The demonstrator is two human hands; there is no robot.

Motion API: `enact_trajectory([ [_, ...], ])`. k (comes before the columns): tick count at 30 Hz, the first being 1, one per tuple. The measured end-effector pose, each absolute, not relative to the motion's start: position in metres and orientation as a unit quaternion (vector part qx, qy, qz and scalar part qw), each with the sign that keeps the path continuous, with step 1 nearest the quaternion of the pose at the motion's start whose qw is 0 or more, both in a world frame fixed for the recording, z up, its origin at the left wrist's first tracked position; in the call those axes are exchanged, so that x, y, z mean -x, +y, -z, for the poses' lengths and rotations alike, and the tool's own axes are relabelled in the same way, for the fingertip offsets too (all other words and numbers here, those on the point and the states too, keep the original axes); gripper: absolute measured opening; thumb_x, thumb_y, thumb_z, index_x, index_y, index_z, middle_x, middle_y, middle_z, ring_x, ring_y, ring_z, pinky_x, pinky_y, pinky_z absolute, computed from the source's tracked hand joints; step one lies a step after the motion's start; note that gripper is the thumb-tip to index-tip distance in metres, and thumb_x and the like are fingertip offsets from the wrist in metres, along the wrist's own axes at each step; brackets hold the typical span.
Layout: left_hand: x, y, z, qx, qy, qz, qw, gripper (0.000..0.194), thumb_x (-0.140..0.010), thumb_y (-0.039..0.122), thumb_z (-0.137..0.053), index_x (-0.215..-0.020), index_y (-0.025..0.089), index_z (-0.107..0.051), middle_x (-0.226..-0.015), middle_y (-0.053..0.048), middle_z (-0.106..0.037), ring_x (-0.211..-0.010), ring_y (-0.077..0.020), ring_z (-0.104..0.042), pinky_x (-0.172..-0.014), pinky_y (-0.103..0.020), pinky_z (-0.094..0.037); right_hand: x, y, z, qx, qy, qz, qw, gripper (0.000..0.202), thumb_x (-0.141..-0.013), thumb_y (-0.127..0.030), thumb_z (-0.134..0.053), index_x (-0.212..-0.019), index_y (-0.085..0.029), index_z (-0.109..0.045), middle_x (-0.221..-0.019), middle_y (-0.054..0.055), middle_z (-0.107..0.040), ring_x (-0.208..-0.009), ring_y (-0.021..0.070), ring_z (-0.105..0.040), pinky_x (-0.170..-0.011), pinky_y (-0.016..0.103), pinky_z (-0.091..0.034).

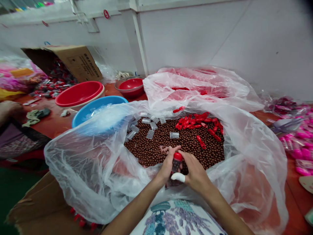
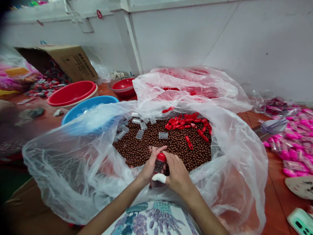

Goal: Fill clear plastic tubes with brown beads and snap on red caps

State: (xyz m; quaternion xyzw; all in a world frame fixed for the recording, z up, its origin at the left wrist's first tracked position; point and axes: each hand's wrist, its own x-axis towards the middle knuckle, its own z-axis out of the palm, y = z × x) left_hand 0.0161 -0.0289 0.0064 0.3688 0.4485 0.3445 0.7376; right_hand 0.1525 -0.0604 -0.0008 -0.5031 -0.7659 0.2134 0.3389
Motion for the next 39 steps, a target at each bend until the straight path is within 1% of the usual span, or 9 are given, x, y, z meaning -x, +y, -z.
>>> enact_trajectory([
  [6, -0.018, -0.029, -0.007, -0.337, 0.439, -0.368, 0.747, 0.055, -0.080, 0.051, -0.044, -0.126, 0.021, -0.046, -0.061, 0.001, -0.056, -0.049, -0.0116, -0.049, -0.047, -0.022, -0.039, -0.150, -0.057, 0.001, 0.510, -0.809, -0.084, 0.279, 0.068, -0.071, -0.044, -0.062, -0.126, -0.012, -0.039, -0.119, 0.018, -0.051, -0.106, 0.0311, -0.049, -0.088, 0.046, -0.041],
  [15, -0.013, -0.035, -0.003, -0.409, 0.433, -0.329, 0.733, 0.050, -0.085, 0.044, -0.029, -0.127, 0.021, -0.042, -0.055, 0.002, -0.052, -0.043, -0.0127, -0.045, -0.044, -0.024, -0.038, -0.151, -0.054, 0.006, 0.469, -0.834, -0.071, 0.283, 0.051, -0.069, -0.034, -0.058, -0.114, -0.012, -0.048, -0.100, 0.014, -0.058, -0.095, 0.0290, -0.052, -0.083, 0.043, -0.040],
  [17, -0.005, -0.027, -0.006, -0.497, 0.437, -0.307, 0.684, 0.045, -0.086, 0.043, -0.031, -0.118, 0.021, -0.052, -0.062, -0.001, -0.058, -0.056, -0.0157, -0.053, -0.059, -0.028, -0.044, -0.151, -0.056, 0.006, 0.478, -0.823, -0.091, 0.291, 0.052, -0.068, -0.038, -0.060, -0.113, -0.013, -0.048, -0.101, 0.013, -0.057, -0.095, 0.0285, -0.052, -0.084, 0.044, -0.039],
  [20, 0.006, -0.002, -0.011, -0.616, 0.463, -0.319, 0.552, 0.035, -0.086, 0.042, -0.039, -0.100, 0.022, -0.064, -0.085, -0.005, -0.063, -0.084, -0.0194, -0.056, -0.083, -0.031, -0.040, -0.148, -0.063, 0.000, 0.488, -0.815, -0.144, 0.276, 0.057, -0.068, -0.044, -0.062, -0.116, -0.016, -0.048, -0.105, 0.012, -0.056, -0.097, 0.0279, -0.050, -0.085, 0.043, -0.038],
  [24, 0.004, 0.045, -0.004, -0.766, 0.479, -0.285, 0.319, 0.028, -0.085, 0.030, -0.044, -0.105, 0.023, -0.063, -0.103, -0.007, -0.059, -0.097, -0.0213, -0.049, -0.091, -0.034, -0.035, -0.137, -0.074, -0.006, 0.468, -0.833, -0.210, 0.208, 0.071, -0.066, -0.049, -0.066, -0.126, -0.021, -0.043, -0.111, 0.011, -0.053, -0.100, 0.0283, -0.048, -0.089, 0.044, -0.037],
  [26, -0.002, 0.064, 0.003, -0.822, 0.461, -0.234, 0.240, 0.031, -0.084, 0.020, -0.044, -0.109, 0.022, -0.062, -0.109, -0.008, -0.057, -0.101, -0.0220, -0.045, -0.092, -0.035, -0.033, -0.136, -0.073, -0.003, 0.464, -0.833, -0.228, 0.196, 0.060, -0.070, -0.044, -0.064, -0.124, -0.025, -0.047, -0.108, 0.008, -0.054, -0.097, 0.0256, -0.049, -0.087, 0.041, -0.040],
  [29, -0.007, 0.079, 0.014, -0.864, 0.444, -0.149, 0.181, 0.038, -0.083, 0.012, -0.041, -0.115, 0.023, -0.059, -0.103, -0.009, -0.057, -0.097, -0.0223, -0.043, -0.088, -0.035, -0.035, -0.154, -0.058, 0.007, 0.497, -0.810, -0.214, 0.228, 0.033, -0.080, -0.019, -0.051, -0.113, -0.027, -0.055, -0.101, 0.005, -0.055, -0.092, 0.0201, -0.052, -0.081, 0.033, -0.045],
  [33, 0.003, 0.078, 0.019, -0.850, 0.479, -0.101, 0.194, 0.044, -0.076, 0.013, -0.052, -0.117, 0.026, -0.056, -0.096, -0.007, -0.051, -0.096, -0.0222, -0.044, -0.086, -0.033, -0.036, -0.204, -0.027, 0.022, 0.613, -0.742, -0.087, 0.257, 0.056, -0.067, 0.002, -0.041, -0.116, -0.022, -0.054, -0.106, 0.009, -0.052, -0.099, 0.0217, -0.050, -0.088, 0.036, -0.043],
  [39, 0.034, 0.069, 0.023, -0.800, 0.525, -0.118, 0.265, 0.027, -0.066, 0.029, -0.065, -0.090, 0.018, -0.059, -0.087, -0.004, -0.054, -0.082, -0.0185, -0.053, -0.073, -0.029, -0.043, -0.240, -0.003, 0.034, 0.670, -0.706, -0.095, 0.209, 0.050, -0.069, -0.001, -0.040, -0.112, -0.018, -0.059, -0.096, 0.010, -0.058, -0.093, 0.0237, -0.054, -0.086, 0.038, -0.044],
])
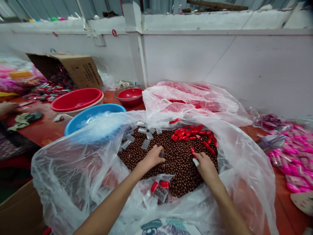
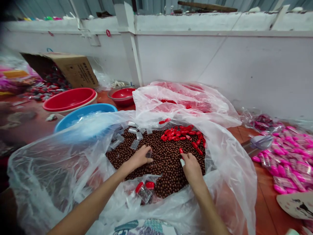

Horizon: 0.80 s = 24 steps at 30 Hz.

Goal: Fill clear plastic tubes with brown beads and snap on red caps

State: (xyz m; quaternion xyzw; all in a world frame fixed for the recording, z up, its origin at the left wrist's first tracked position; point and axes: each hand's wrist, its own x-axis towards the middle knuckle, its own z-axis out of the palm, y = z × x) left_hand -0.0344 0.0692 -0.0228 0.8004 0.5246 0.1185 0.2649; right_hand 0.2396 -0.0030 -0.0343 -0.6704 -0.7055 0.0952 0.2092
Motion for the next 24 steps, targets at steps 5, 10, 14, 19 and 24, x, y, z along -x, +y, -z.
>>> enact_trajectory([
  [5, 0.046, 0.072, 0.032, -0.630, 0.567, -0.230, 0.478, 0.029, -0.071, 0.042, -0.060, -0.083, 0.016, -0.053, -0.066, 0.001, -0.057, -0.051, -0.0131, -0.056, -0.048, -0.024, -0.044, -0.232, -0.013, 0.038, 0.647, -0.633, -0.225, 0.360, 0.039, -0.083, -0.021, -0.041, -0.120, -0.024, -0.051, -0.115, 0.007, -0.055, -0.106, 0.0226, -0.051, -0.092, 0.041, -0.042],
  [10, 0.037, 0.072, 0.038, -0.582, 0.563, -0.272, 0.521, 0.022, -0.074, 0.036, -0.058, -0.084, 0.016, -0.057, -0.067, 0.000, -0.060, -0.050, -0.0108, -0.057, -0.046, -0.021, -0.045, -0.225, -0.031, 0.038, 0.610, -0.451, -0.427, 0.491, 0.053, -0.081, -0.040, -0.050, -0.131, -0.027, -0.039, -0.109, 0.007, -0.054, -0.079, 0.0185, -0.059, -0.068, 0.035, -0.054],
  [14, 0.013, 0.070, 0.048, -0.573, 0.567, -0.281, 0.521, 0.021, -0.072, 0.035, -0.061, -0.076, 0.015, -0.058, -0.061, 0.001, -0.058, -0.048, -0.0103, -0.055, -0.041, -0.018, -0.042, -0.224, -0.042, 0.035, 0.577, -0.351, -0.502, 0.540, 0.064, -0.076, -0.041, -0.061, -0.133, -0.032, -0.035, -0.102, 0.002, -0.052, -0.074, 0.0169, -0.061, -0.071, 0.037, -0.055],
  [19, -0.020, 0.069, 0.058, -0.571, 0.552, -0.278, 0.540, 0.022, -0.068, 0.035, -0.066, -0.073, 0.014, -0.060, -0.052, 0.004, -0.053, -0.042, -0.0083, -0.049, -0.037, -0.017, -0.038, -0.222, -0.051, 0.031, 0.553, -0.267, -0.549, 0.567, 0.053, -0.065, -0.034, -0.073, -0.113, -0.026, -0.052, -0.099, 0.001, -0.056, -0.083, 0.0216, -0.064, -0.079, 0.039, -0.053],
  [24, -0.041, 0.068, 0.059, -0.558, 0.536, -0.274, 0.572, 0.023, -0.065, 0.034, -0.069, -0.071, 0.014, -0.059, -0.051, 0.004, -0.053, -0.041, -0.0077, -0.048, -0.037, -0.018, -0.040, -0.221, -0.055, 0.028, 0.537, -0.266, -0.555, 0.576, 0.035, -0.064, -0.030, -0.075, -0.092, -0.023, -0.056, -0.087, -0.002, -0.057, -0.084, 0.0210, -0.064, -0.076, 0.036, -0.053],
])
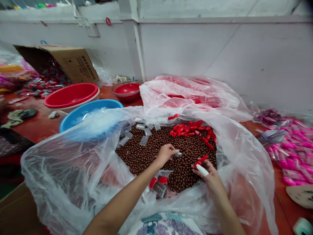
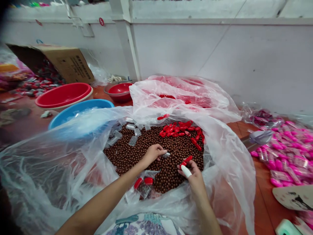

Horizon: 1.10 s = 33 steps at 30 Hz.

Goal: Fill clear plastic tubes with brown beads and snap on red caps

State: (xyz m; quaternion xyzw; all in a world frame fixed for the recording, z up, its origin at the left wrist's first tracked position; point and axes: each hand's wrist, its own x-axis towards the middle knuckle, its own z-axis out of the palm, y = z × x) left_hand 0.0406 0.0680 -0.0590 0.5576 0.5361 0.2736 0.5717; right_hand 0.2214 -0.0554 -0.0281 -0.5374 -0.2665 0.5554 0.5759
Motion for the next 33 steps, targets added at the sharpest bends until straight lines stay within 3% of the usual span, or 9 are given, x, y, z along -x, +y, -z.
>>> enact_trajectory([
  [6, -0.045, 0.065, 0.057, -0.522, 0.494, -0.259, 0.645, 0.029, -0.059, 0.035, -0.073, -0.069, 0.014, -0.055, -0.052, 0.005, -0.052, -0.043, -0.0074, -0.047, -0.040, -0.019, -0.043, -0.221, -0.057, 0.028, 0.547, -0.302, -0.538, 0.565, 0.029, -0.066, -0.027, -0.073, -0.086, -0.022, -0.053, -0.096, 0.002, -0.063, -0.076, 0.0168, -0.064, -0.063, 0.028, -0.051],
  [10, -0.040, 0.061, 0.050, -0.491, 0.464, -0.253, 0.693, 0.034, -0.057, 0.038, -0.073, -0.076, 0.012, -0.061, -0.064, 0.001, -0.058, -0.055, -0.0097, -0.053, -0.047, -0.022, -0.048, -0.221, -0.058, 0.029, 0.547, -0.307, -0.538, 0.564, 0.030, -0.065, -0.028, -0.073, -0.081, -0.022, -0.049, -0.092, 0.003, -0.067, -0.063, 0.0136, -0.061, -0.054, 0.024, -0.047],
  [13, -0.036, 0.058, 0.043, -0.472, 0.450, -0.243, 0.718, 0.040, -0.056, 0.039, -0.074, -0.084, 0.012, -0.066, -0.075, -0.003, -0.063, -0.061, -0.0105, -0.055, -0.052, -0.023, -0.049, -0.221, -0.058, 0.031, 0.558, -0.313, -0.523, 0.563, 0.036, -0.067, -0.032, -0.071, -0.096, -0.023, -0.053, -0.084, 0.001, -0.067, -0.057, 0.0131, -0.059, -0.050, 0.024, -0.045],
  [16, -0.030, 0.055, 0.037, -0.455, 0.446, -0.233, 0.735, 0.039, -0.057, 0.037, -0.074, -0.085, 0.011, -0.068, -0.072, -0.003, -0.064, -0.058, -0.0097, -0.054, -0.054, -0.024, -0.049, -0.222, -0.057, 0.032, 0.578, -0.337, -0.518, 0.533, 0.048, -0.071, -0.036, -0.066, -0.114, -0.021, -0.053, -0.074, 0.001, -0.064, -0.054, 0.0127, -0.055, -0.047, 0.023, -0.044],
  [18, -0.026, 0.052, 0.032, -0.441, 0.447, -0.230, 0.743, 0.036, -0.060, 0.036, -0.073, -0.086, 0.011, -0.068, -0.069, -0.003, -0.064, -0.057, -0.0096, -0.055, -0.055, -0.024, -0.050, -0.221, -0.056, 0.031, 0.588, -0.349, -0.516, 0.517, 0.052, -0.072, -0.038, -0.065, -0.119, -0.021, -0.052, -0.073, 0.001, -0.063, -0.056, 0.0136, -0.055, -0.050, 0.025, -0.045],
  [23, -0.014, 0.041, 0.016, -0.392, 0.434, -0.226, 0.779, 0.032, -0.065, 0.029, -0.069, -0.092, 0.013, -0.065, -0.072, -0.005, -0.066, -0.063, -0.0123, -0.062, -0.063, -0.025, -0.052, -0.216, -0.054, 0.024, 0.574, -0.378, -0.528, 0.499, 0.049, -0.070, -0.040, -0.066, -0.115, -0.024, -0.056, -0.099, 0.003, -0.060, -0.073, 0.0153, -0.059, -0.068, 0.031, -0.051],
  [28, -0.001, 0.023, -0.001, -0.341, 0.395, -0.252, 0.815, 0.034, -0.065, 0.021, -0.069, -0.097, 0.014, -0.061, -0.084, -0.008, -0.068, -0.074, -0.0163, -0.066, -0.066, -0.025, -0.052, -0.210, -0.048, 0.026, 0.550, -0.355, -0.544, 0.525, 0.056, -0.058, -0.036, -0.077, -0.110, -0.023, -0.057, -0.082, 0.001, -0.062, -0.066, 0.0156, -0.058, -0.053, 0.025, -0.049],
  [33, 0.004, 0.006, -0.002, -0.330, 0.385, -0.290, 0.812, 0.037, -0.065, 0.020, -0.071, -0.100, 0.013, -0.061, -0.091, -0.009, -0.066, -0.076, -0.0160, -0.064, -0.067, -0.027, -0.053, -0.207, -0.040, 0.016, 0.559, -0.406, -0.510, 0.512, 0.044, -0.071, -0.040, -0.067, -0.112, -0.024, -0.060, -0.103, 0.005, -0.063, -0.081, 0.0185, -0.059, -0.068, 0.031, -0.051],
])
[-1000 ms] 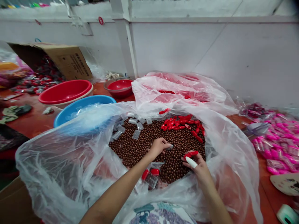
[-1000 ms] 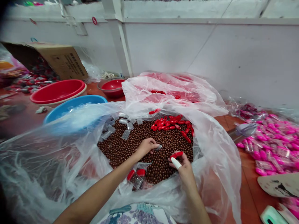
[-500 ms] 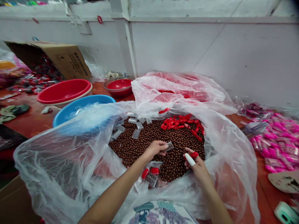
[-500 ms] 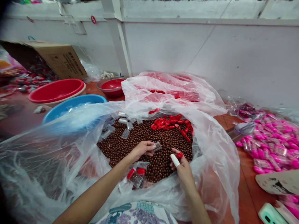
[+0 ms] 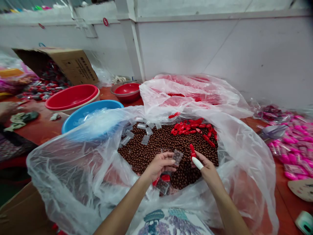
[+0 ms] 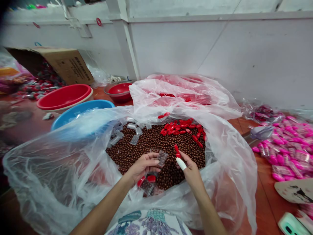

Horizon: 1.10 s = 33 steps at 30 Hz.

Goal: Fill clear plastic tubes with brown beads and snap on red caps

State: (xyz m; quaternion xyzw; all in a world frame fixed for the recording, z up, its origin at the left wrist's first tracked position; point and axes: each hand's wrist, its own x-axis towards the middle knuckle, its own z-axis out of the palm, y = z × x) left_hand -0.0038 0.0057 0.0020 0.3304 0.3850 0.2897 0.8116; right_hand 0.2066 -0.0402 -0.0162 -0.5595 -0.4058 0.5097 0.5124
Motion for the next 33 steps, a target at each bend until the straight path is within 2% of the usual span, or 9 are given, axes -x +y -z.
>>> enact_trajectory([
  [3, 0.004, -0.001, -0.001, -0.342, 0.388, -0.304, 0.800, 0.038, -0.063, 0.020, -0.074, -0.098, 0.013, -0.064, -0.095, -0.009, -0.065, -0.075, -0.0140, -0.062, -0.068, -0.027, -0.053, -0.201, -0.034, 0.005, 0.552, -0.437, -0.495, 0.510, 0.043, -0.074, -0.039, -0.064, -0.115, -0.027, -0.059, -0.118, 0.004, -0.058, -0.096, 0.0207, -0.057, -0.078, 0.032, -0.049],
  [6, 0.002, -0.005, -0.001, -0.349, 0.402, -0.304, 0.790, 0.038, -0.060, 0.021, -0.076, -0.096, 0.013, -0.066, -0.093, -0.007, -0.065, -0.073, -0.0123, -0.061, -0.069, -0.027, -0.053, -0.194, -0.028, -0.005, 0.550, -0.454, -0.486, 0.506, 0.039, -0.072, -0.038, -0.065, -0.109, -0.025, -0.063, -0.110, 0.005, -0.063, -0.099, 0.0222, -0.056, -0.082, 0.034, -0.047],
  [10, 0.000, -0.006, 0.001, -0.343, 0.420, -0.295, 0.787, 0.039, -0.058, 0.020, -0.077, -0.095, 0.013, -0.067, -0.085, -0.006, -0.066, -0.071, -0.0129, -0.061, -0.069, -0.028, -0.052, -0.187, -0.025, -0.010, 0.542, -0.536, -0.441, 0.473, 0.034, -0.074, -0.038, -0.063, -0.106, -0.025, -0.066, -0.101, 0.004, -0.064, -0.096, 0.0204, -0.056, -0.087, 0.034, -0.042],
  [16, -0.002, -0.008, 0.002, -0.355, 0.438, -0.306, 0.767, 0.037, -0.055, 0.021, -0.078, -0.090, 0.013, -0.069, -0.080, -0.004, -0.067, -0.064, -0.0115, -0.060, -0.068, -0.027, -0.051, -0.185, -0.030, -0.011, 0.535, -0.631, -0.384, 0.409, 0.032, -0.083, -0.037, -0.054, -0.112, -0.028, -0.062, -0.081, 0.001, -0.057, -0.078, 0.0153, -0.055, -0.073, 0.028, -0.044],
  [19, -0.003, -0.010, 0.000, -0.330, 0.441, -0.319, 0.771, 0.038, -0.052, 0.021, -0.080, -0.087, 0.012, -0.068, -0.078, -0.004, -0.067, -0.063, -0.0125, -0.061, -0.066, -0.028, -0.051, -0.184, -0.034, -0.009, 0.515, -0.687, -0.339, 0.385, 0.037, -0.084, -0.034, -0.052, -0.121, -0.030, -0.055, -0.088, 0.002, -0.056, -0.085, 0.0163, -0.055, -0.078, 0.029, -0.044],
  [24, -0.008, -0.017, 0.000, -0.272, 0.426, -0.342, 0.792, 0.040, -0.051, 0.020, -0.080, -0.087, 0.013, -0.063, -0.078, -0.003, -0.066, -0.063, -0.0127, -0.061, -0.059, -0.026, -0.050, -0.178, -0.038, 0.002, 0.505, -0.740, -0.271, 0.352, 0.082, -0.067, -0.034, -0.071, -0.137, -0.023, -0.030, -0.119, 0.011, -0.049, -0.109, 0.0249, -0.049, -0.093, 0.037, -0.041],
  [26, -0.009, -0.020, 0.002, -0.261, 0.424, -0.352, 0.792, 0.040, -0.050, 0.019, -0.081, -0.086, 0.013, -0.062, -0.074, -0.002, -0.065, -0.062, -0.0111, -0.060, -0.059, -0.023, -0.049, -0.176, -0.038, 0.007, 0.508, -0.750, -0.248, 0.344, 0.079, -0.069, -0.029, -0.069, -0.137, -0.022, -0.029, -0.123, 0.012, -0.047, -0.114, 0.0262, -0.047, -0.095, 0.041, -0.039],
  [29, -0.010, -0.024, 0.004, -0.259, 0.424, -0.364, 0.788, 0.039, -0.051, 0.019, -0.081, -0.084, 0.013, -0.061, -0.075, -0.002, -0.064, -0.063, -0.0102, -0.059, -0.061, -0.021, -0.048, -0.176, -0.038, 0.010, 0.508, -0.758, -0.229, 0.338, 0.068, -0.070, -0.024, -0.063, -0.132, -0.021, -0.035, -0.124, 0.012, -0.050, -0.113, 0.0254, -0.049, -0.095, 0.041, -0.040],
  [33, -0.007, -0.025, 0.006, -0.277, 0.401, -0.353, 0.799, 0.040, -0.053, 0.021, -0.080, -0.087, 0.013, -0.061, -0.082, -0.004, -0.065, -0.067, -0.0111, -0.060, -0.064, -0.022, -0.049, -0.176, -0.039, 0.008, 0.526, -0.744, -0.241, 0.333, 0.065, -0.066, -0.029, -0.065, -0.126, -0.021, -0.042, -0.119, 0.011, -0.056, -0.107, 0.0255, -0.055, -0.091, 0.039, -0.044],
])
